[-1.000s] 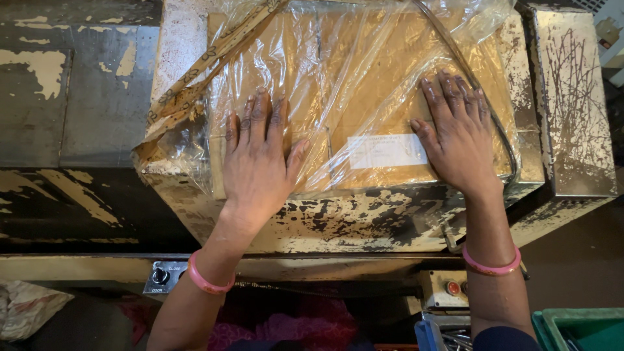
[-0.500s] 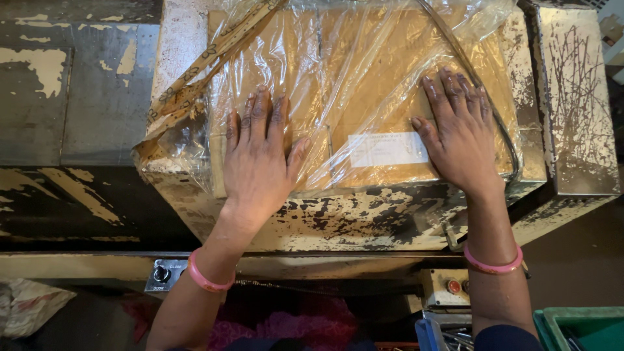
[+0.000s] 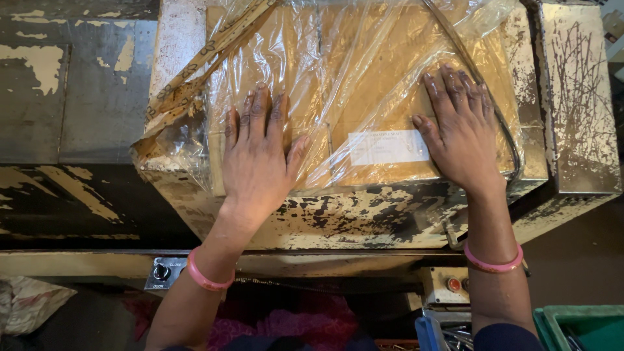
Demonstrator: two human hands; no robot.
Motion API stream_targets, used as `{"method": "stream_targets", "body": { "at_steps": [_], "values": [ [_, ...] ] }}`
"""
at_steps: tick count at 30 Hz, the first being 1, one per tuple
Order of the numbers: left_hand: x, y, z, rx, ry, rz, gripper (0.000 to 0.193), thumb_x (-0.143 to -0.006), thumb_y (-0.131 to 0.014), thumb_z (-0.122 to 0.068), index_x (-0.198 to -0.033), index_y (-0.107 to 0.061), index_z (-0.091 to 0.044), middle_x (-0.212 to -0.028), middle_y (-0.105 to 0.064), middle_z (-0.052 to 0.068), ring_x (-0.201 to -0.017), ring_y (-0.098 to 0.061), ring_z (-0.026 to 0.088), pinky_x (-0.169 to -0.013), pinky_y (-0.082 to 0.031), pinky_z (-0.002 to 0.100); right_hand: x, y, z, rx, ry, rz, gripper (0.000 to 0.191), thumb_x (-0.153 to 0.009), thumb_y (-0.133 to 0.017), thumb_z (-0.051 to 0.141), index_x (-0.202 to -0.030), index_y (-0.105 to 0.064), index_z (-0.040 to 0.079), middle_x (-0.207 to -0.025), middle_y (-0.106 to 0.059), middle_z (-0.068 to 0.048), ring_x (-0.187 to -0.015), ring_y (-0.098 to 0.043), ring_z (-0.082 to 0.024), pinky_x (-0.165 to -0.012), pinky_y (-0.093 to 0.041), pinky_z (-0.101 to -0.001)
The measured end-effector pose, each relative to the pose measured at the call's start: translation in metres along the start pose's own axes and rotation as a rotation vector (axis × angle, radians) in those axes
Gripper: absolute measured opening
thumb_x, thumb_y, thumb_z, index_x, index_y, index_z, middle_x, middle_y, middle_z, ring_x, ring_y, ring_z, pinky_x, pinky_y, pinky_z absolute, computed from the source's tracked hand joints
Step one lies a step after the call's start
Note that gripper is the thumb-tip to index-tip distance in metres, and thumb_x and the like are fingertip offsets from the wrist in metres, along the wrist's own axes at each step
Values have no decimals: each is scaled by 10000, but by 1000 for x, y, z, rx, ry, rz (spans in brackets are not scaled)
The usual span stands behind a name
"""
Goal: The person repeatedly picks nails from a bin, places them into a nailer on a large plastic-wrapped box, and presses a red button to drive the nails. The person adjusts the box position between cycles.
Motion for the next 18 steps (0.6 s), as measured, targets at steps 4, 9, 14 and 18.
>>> {"method": "stream_targets", "body": {
  "at_steps": [4, 9, 14, 18],
  "values": [
    [0, 0, 0, -5, -3, -3, 679, -1065, -519, -468, -1542, -427, 6, -1571, -394, 296, -1454, -410, 434, -1237, -223, 573, 0, 0, 0, 1, 7, -7, 654, -1108, -345, 538, -1609, -418, 124, -1682, -327, -190, -1553, -269, -414, -1264, -137, -583],
    [1, -1, 0, 1, -1, -12, 677, -1065, -521, -468, -1545, -428, 0, -1579, -393, 286, -1468, -412, 432, -1243, -215, 567, 1, 0, -1, -13, 15, -11, 653, -1108, -359, 525, -1615, -418, 118, -1682, -328, -195, -1551, -270, -421, -1260, -135, -585],
    [2, -4, 2, -13, 1, 6, 688, -1061, -519, -483, -1542, -424, 0, -1578, -389, 292, -1458, -412, 443, -1247, -206, 568, 2, -1, -2, -15, 13, -13, 646, -1109, -377, 523, -1614, -420, 123, -1682, -332, -192, -1553, -276, -416, -1265, -142, -580],
    [0, -9, 4, -73, -7, 47, 707, -1079, -473, -511, -1560, -402, 3, -1577, -380, 301, -1456, -393, 462, -1247, -194, 574, 1, 1, 1, -12, 16, -14, 632, -1107, -406, 493, -1617, -423, 120, -1683, -337, -195, -1551, -283, -418, -1261, -148, -589]
  ]
}}
Point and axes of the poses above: each hand's wrist, its own x-axis away from the middle knuckle, its own y-axis out of the back of the hand, z = x × y, the point moved 3 cm from there along -x, towards the middle knuckle
